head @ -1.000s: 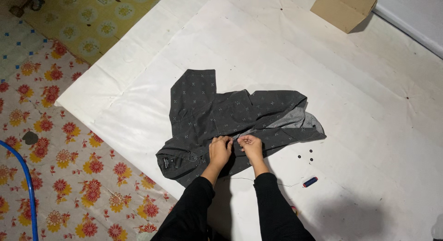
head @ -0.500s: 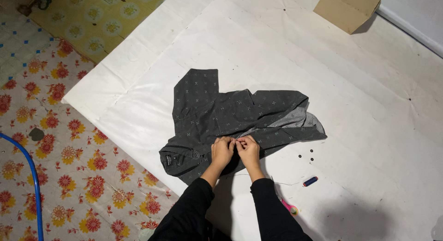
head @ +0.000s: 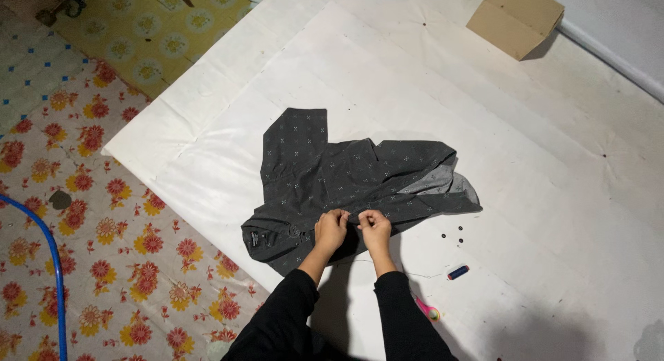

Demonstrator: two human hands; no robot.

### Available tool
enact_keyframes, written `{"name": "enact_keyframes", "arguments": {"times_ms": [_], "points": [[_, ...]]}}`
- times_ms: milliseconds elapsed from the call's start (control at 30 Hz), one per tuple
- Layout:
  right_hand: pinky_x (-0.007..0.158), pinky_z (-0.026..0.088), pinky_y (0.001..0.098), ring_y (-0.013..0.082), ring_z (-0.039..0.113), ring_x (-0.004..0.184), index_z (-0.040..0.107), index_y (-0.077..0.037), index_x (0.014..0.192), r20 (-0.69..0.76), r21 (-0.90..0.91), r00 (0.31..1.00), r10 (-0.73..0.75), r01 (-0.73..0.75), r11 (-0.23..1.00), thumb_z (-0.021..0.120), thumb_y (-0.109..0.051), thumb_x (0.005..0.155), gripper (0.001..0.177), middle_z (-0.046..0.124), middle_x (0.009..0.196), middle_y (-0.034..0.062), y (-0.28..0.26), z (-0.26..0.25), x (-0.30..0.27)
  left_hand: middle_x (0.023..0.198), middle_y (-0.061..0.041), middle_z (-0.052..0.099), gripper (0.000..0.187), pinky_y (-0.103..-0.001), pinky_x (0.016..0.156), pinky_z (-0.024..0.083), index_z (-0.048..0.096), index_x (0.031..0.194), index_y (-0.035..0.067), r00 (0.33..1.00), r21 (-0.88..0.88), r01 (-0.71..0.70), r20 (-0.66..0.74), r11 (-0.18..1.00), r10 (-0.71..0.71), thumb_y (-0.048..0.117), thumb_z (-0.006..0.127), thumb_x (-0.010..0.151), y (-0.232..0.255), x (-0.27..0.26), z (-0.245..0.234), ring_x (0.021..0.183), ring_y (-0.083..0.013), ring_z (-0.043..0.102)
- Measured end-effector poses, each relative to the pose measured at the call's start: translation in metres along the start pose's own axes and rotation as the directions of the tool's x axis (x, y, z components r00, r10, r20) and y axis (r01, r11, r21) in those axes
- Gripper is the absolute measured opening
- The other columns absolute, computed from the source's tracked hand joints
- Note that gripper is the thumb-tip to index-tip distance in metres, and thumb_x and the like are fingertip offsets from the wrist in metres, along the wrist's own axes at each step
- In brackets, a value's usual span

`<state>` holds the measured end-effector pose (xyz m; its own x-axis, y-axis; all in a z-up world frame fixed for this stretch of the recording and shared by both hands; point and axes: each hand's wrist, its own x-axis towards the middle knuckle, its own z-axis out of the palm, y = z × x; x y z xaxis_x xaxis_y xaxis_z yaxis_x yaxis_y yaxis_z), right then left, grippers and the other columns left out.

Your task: The person sews buttons onto a dark gray patterned garment using a needle and thread. They repeatedly insert the needle through the fabric and button, pull the thread, and adjust the garment on the table.

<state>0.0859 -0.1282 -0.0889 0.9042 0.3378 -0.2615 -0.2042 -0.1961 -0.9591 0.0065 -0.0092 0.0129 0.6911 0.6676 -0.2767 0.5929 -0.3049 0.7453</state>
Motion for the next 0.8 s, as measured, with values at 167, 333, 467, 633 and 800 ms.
{"name": "enact_keyframes", "arguments": {"times_ms": [167,333,467,633,800], "points": [[0.064,0.061,0.0273,0.0124,0.069,0.070,0.077,0.005,0.094,0.052,0.030,0.961,0.273,-0.275,0.961,0.067,-0.010,0.093,0.017,0.075,0.083,0.0045,-0.008,0.000,-0.003,0.102,-0.008,0.074,0.018,-0.045,0.089,0.051,0.077,0.101,0.012,0.998,-0.014,-0.067,0.009,0.998,0.068,0.022,0.063,0.096,0.005,-0.008,-0.009,0.102,-0.0308,0.065],[0.065,0.061,0.0302,0.0133,0.063,0.068,0.075,0.005,0.090,0.048,0.150,0.908,0.416,-0.418,0.896,0.074,-0.021,0.094,0.026,0.070,0.079,0.0065,-0.030,0.000,-0.004,0.099,-0.005,0.074,0.021,-0.044,0.089,0.047,0.079,0.103,0.016,0.984,0.075,-0.180,0.003,0.981,0.181,0.013,0.063,0.089,0.011,-0.023,-0.017,0.098,-0.0281,0.066],[0.068,0.062,0.0337,0.0135,0.063,0.068,0.073,0.004,0.087,0.084,0.154,0.878,0.471,-0.478,0.864,0.078,-0.016,0.088,0.020,0.069,0.079,0.0062,-0.031,-0.005,-0.005,0.097,-0.003,0.074,0.020,-0.042,0.089,0.046,0.080,0.102,0.017,0.985,0.052,-0.171,0.008,0.984,0.171,0.013,0.065,0.088,0.012,-0.028,-0.015,0.097,-0.0261,0.066],[0.072,0.060,0.0363,0.0150,0.064,0.071,0.073,0.003,0.088,0.128,0.175,0.875,0.466,-0.482,0.858,0.074,-0.011,0.090,0.013,0.068,0.080,0.0073,-0.030,-0.012,-0.008,0.096,-0.005,0.076,0.017,-0.043,0.088,0.044,0.080,0.102,0.015,0.998,-0.003,-0.069,0.003,0.998,0.069,0.020,0.069,0.089,0.016,-0.032,-0.014,0.097,-0.0256,0.067],[0.078,0.063,0.0403,0.0167,0.067,0.079,0.073,0.001,0.093,0.163,0.239,0.866,0.472,-0.499,0.833,0.071,-0.009,0.092,0.010,0.068,0.083,0.0067,-0.042,-0.014,-0.019,0.085,-0.008,0.076,0.020,-0.038,0.085,0.049,0.078,0.101,0.013,0.999,-0.098,-0.034,-0.023,0.995,0.032,0.028,0.070,0.091,0.021,-0.034,-0.022,0.080,-0.0241,0.073]]}}
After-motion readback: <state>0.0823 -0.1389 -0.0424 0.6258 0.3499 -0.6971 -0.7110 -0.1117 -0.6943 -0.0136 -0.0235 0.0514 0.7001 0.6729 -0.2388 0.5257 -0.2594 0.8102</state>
